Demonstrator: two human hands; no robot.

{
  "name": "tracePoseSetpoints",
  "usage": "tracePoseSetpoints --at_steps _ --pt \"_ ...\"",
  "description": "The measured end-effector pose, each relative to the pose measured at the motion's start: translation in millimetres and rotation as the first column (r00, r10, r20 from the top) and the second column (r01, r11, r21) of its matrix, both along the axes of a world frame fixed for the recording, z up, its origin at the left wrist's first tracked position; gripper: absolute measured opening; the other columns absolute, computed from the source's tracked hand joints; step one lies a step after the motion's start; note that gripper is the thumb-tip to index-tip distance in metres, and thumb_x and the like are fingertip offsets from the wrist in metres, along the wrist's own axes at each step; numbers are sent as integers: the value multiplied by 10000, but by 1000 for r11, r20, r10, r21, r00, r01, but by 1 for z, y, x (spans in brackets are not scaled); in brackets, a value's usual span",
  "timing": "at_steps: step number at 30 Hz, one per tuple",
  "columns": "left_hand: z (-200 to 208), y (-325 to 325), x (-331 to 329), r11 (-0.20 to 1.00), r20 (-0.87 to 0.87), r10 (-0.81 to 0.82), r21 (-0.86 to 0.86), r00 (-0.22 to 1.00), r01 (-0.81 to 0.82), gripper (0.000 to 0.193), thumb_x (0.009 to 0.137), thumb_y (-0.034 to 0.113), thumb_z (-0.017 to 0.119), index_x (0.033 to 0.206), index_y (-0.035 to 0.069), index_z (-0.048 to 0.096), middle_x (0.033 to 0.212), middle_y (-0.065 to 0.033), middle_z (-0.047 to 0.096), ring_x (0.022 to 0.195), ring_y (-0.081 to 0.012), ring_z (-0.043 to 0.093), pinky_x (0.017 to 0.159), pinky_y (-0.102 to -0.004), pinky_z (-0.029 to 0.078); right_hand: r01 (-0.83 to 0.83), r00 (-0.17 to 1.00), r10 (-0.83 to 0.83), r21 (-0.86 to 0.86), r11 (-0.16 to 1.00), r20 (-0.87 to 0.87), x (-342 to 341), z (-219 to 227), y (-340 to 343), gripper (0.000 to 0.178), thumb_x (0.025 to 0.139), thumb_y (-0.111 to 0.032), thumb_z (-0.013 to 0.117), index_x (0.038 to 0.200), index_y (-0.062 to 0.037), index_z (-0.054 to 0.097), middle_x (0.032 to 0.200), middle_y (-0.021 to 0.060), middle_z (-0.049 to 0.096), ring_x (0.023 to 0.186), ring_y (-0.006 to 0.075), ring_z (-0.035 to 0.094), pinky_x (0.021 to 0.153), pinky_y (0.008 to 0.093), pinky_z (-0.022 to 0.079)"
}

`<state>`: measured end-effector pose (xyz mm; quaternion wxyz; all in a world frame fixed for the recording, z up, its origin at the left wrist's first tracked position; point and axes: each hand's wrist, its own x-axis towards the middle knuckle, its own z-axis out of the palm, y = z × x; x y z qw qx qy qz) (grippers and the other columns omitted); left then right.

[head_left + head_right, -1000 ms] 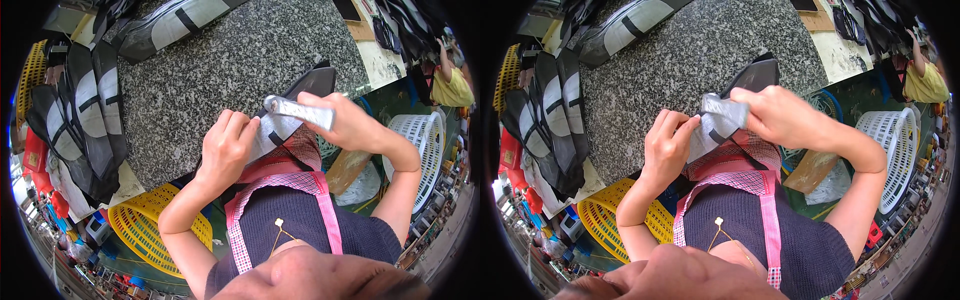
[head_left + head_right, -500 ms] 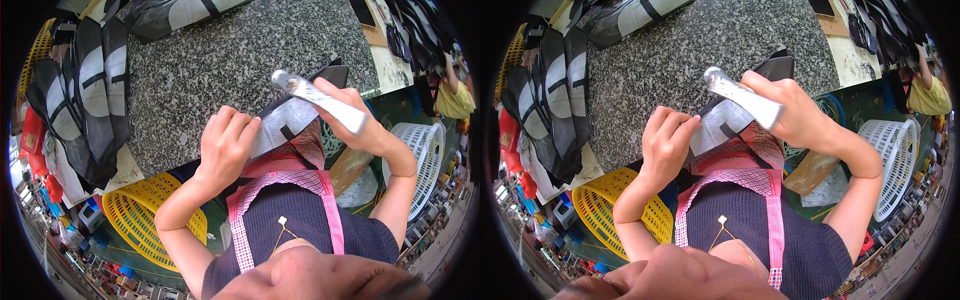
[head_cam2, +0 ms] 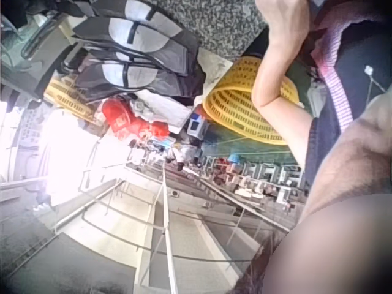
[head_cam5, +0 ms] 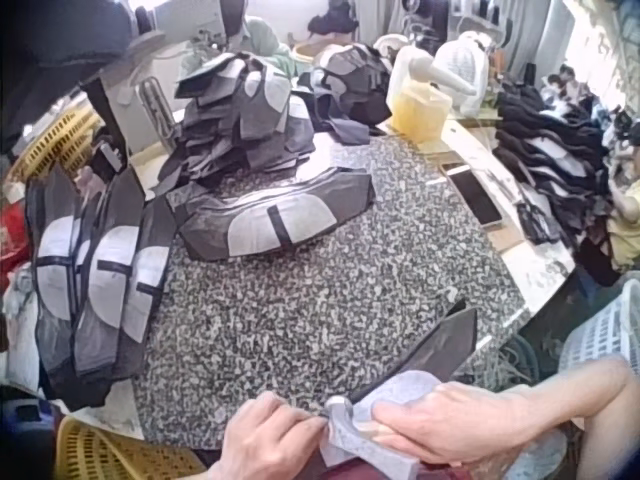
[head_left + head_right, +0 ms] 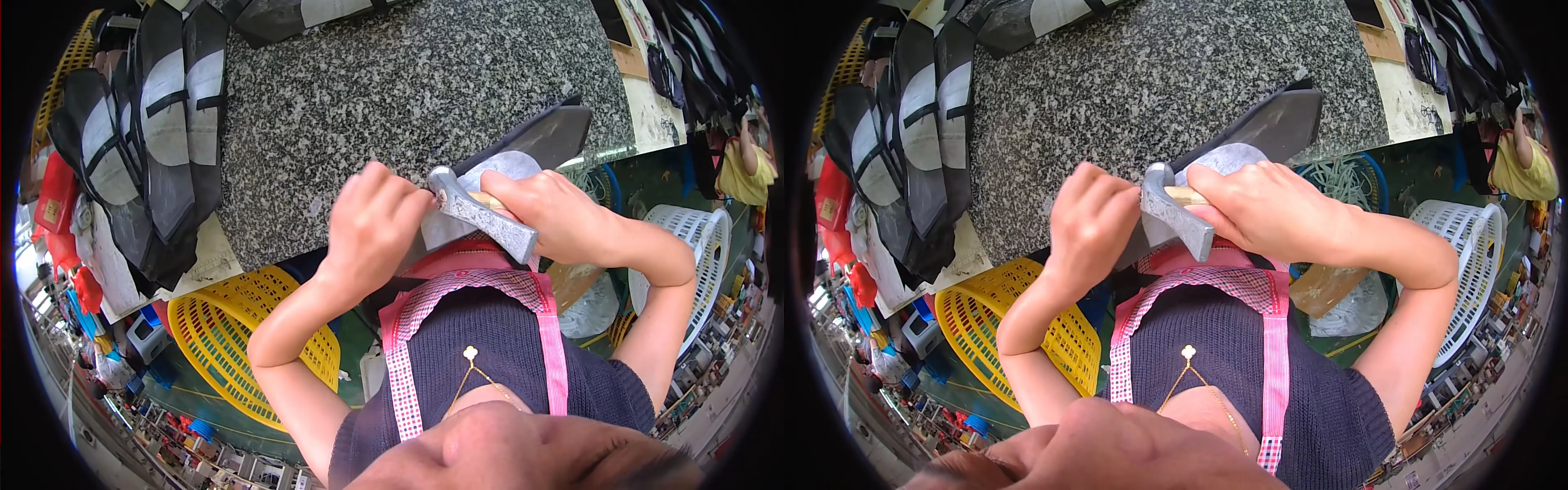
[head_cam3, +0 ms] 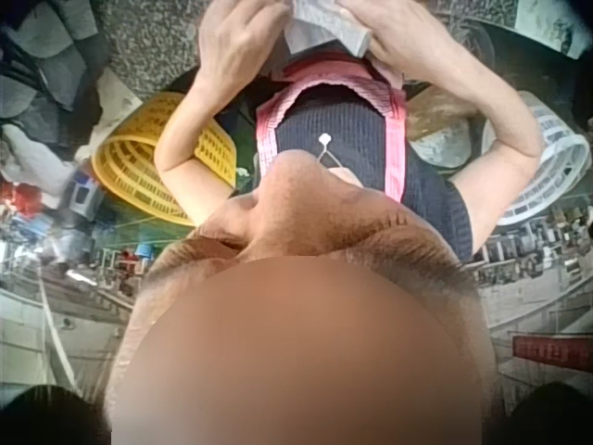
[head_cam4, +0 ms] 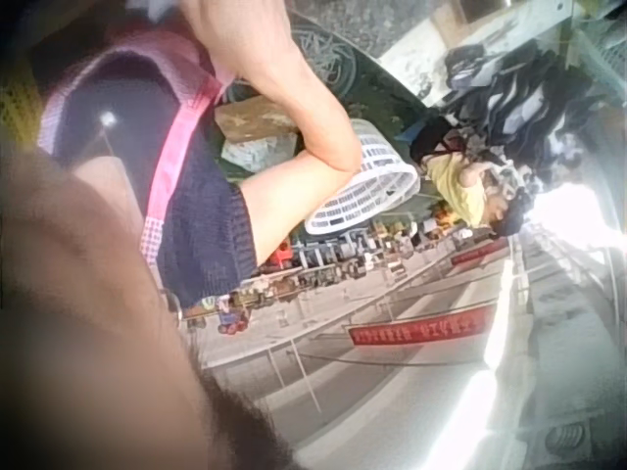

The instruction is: Hammering shoe upper components to flatten or bond them during the manufacturing process.

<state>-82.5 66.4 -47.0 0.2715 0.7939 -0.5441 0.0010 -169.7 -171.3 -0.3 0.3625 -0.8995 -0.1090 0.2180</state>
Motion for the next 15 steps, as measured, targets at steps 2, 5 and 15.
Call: tracePoseSetpoints --at_steps 2,5,15 --pt "8 7 6 995 -195 93 52 976 -84 242 663 32 713 903 39 685 842 -49 646 775 -250 586 664 -361 496 22 999 -24 77 997 22 5 -1 -4 173 944 -144 579 998 -12 482 670 224 608 696 455 636 607 533 496" --pt "2 11 0 998 -72 56 20 996 -55 206 687 46 702 893 40 682 849 -51 633 785 -233 582 657 -354 493 90 988 -97 66 994 119 15 -2 -10 164 932 -131 593 990 -13 494 678 219 613 693 448 642 604 512 507" --pt "-7 -6 -9 999 10 27 -46 1000 -27 230 711 44 678 937 6 665 847 -76 594 784 -240 577 626 -328 503 216 969 -231 155 964 84 5 6 -20 162 907 -42 579 1059 6 550 820 211 625 783 429 654 634 449 514"
